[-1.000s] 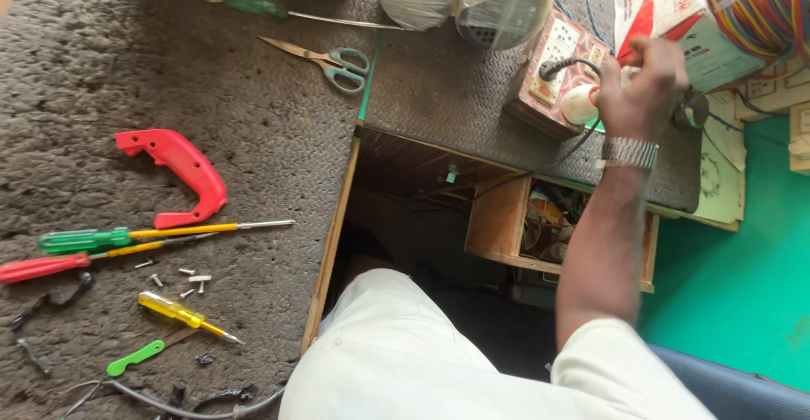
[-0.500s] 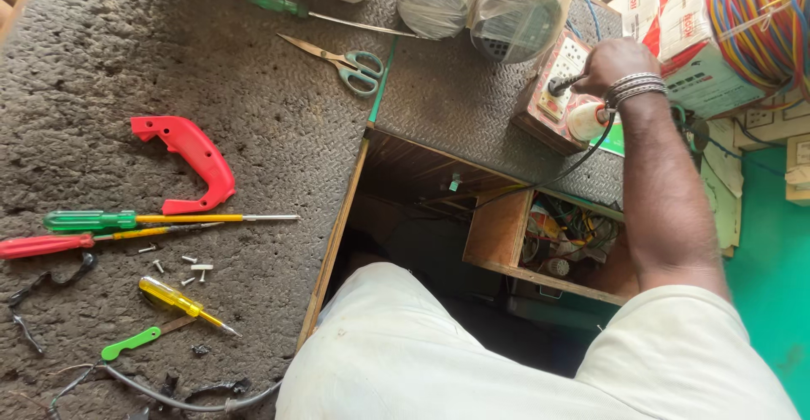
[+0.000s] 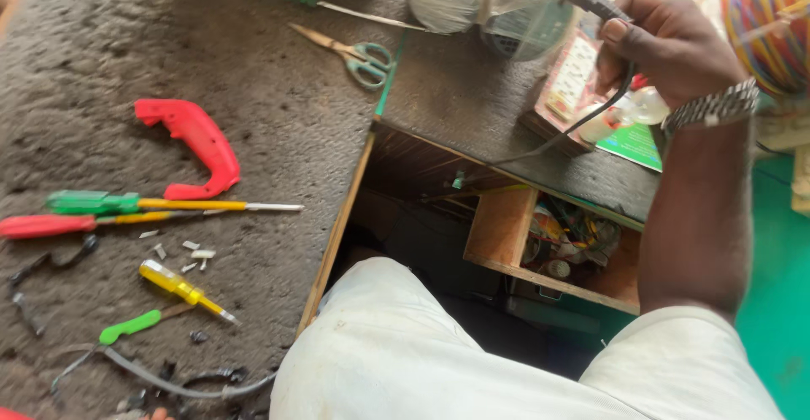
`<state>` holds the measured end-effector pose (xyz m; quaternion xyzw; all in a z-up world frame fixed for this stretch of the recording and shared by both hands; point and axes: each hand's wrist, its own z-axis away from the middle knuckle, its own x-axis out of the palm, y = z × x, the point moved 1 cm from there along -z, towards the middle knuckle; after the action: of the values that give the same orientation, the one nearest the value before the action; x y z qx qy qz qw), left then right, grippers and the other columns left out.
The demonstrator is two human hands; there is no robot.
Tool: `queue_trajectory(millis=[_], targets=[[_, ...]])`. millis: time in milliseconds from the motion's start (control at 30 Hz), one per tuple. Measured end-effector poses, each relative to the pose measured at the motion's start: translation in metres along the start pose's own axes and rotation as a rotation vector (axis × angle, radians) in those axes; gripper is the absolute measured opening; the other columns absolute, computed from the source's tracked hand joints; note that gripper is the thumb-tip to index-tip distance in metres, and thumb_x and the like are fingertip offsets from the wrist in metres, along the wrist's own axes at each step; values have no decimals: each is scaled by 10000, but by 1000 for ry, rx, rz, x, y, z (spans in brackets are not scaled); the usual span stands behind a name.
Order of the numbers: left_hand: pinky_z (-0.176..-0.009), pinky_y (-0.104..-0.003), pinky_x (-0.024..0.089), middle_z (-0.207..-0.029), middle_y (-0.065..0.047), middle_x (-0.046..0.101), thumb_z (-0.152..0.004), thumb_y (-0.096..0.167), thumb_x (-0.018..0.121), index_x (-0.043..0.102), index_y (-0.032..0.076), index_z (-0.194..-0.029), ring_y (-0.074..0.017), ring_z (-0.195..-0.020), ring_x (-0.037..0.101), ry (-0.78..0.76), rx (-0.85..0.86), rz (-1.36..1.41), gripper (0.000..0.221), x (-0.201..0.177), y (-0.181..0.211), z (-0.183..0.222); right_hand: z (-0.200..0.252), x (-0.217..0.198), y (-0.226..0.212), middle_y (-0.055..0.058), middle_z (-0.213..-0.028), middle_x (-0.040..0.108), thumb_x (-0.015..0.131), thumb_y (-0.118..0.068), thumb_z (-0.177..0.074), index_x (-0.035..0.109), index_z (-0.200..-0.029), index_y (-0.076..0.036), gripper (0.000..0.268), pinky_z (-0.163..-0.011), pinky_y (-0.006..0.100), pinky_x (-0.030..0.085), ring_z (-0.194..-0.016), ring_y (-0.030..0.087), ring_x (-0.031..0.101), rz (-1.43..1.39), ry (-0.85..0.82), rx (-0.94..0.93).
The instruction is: The person repairs a red leaf blower by hand, using a yellow screwdriver to adjust internal components and wires. They then use a green screwdriver to tighten screws on the red housing and reassemble the device on a workbench.
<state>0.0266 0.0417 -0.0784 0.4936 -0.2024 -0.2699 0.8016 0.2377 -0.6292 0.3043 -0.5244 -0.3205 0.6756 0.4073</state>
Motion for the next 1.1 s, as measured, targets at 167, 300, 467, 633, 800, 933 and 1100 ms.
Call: queue_trajectory(millis=[167,300,467,633,800,933,1100], targets=[[-770,-348,647,-1076,-231,661,-993,-45,735,422,-95,-1398,-284,-893,735,-10,111,184,514,-31,13,31,-17,114,-30,223,-1015,718,568,-111,-1163,509,-1352,102,292,-925,405,621,-975,298,748,-784,-299,-259],[-705,-319,632,-1012,-191,669,-946,-43,742,457,-74,-1311,-251,-820,725,97,87,85,464,-30,25,59,-29,202,-55,251,-1077,706,581,-50,-1139,456,-1467,122,391,-980,441,606,-1061,366,739,-966,-437,-258],[-573,-276,511,-915,-140,668,-1004,31,744,547,-36,-1132,-175,-665,628,292,163,-88,245,-30,59,96,-34,283,-78,256,-1100,704,593,0,-1129,427,-1449,91,372,-995,452,603,-1069,368,731,-1115,-568,-181],[-660,-294,582,-854,-117,670,-1022,89,718,612,-14,-1024,-136,-686,644,243,318,16,147,-15,95,142,-20,347,-95,228,-1129,700,623,4,-1072,438,-1458,46,430,-927,459,618,-1053,375,738,-1153,-706,-48],[-899,-344,621,-1051,-148,746,-977,90,687,693,-53,-1121,-206,-977,746,-300,202,143,203,47,146,153,1,411,-110,200,-1085,696,708,-9,-1030,443,-1435,7,484,-998,464,607,-1071,354,729,-1084,-825,-7],[-1107,-319,529,-1298,-112,673,-1060,121,616,571,-28,-1384,-172,-1241,655,-605,373,185,359,88,185,160,12,452,-115,174,-1119,699,722,-16,-993,442,-1439,-4,527,-1061,454,603,-1152,320,709,-993,-868,-57],[-817,-278,586,-989,-78,704,-1106,173,607,600,-14,-1412,-112,-871,664,-516,193,385,359,98,196,160,3,481,-116,194,-1132,699,672,13,-1034,428,-1404,-11,444,-938,418,596,-1109,329,711,-991,-934,-24]])
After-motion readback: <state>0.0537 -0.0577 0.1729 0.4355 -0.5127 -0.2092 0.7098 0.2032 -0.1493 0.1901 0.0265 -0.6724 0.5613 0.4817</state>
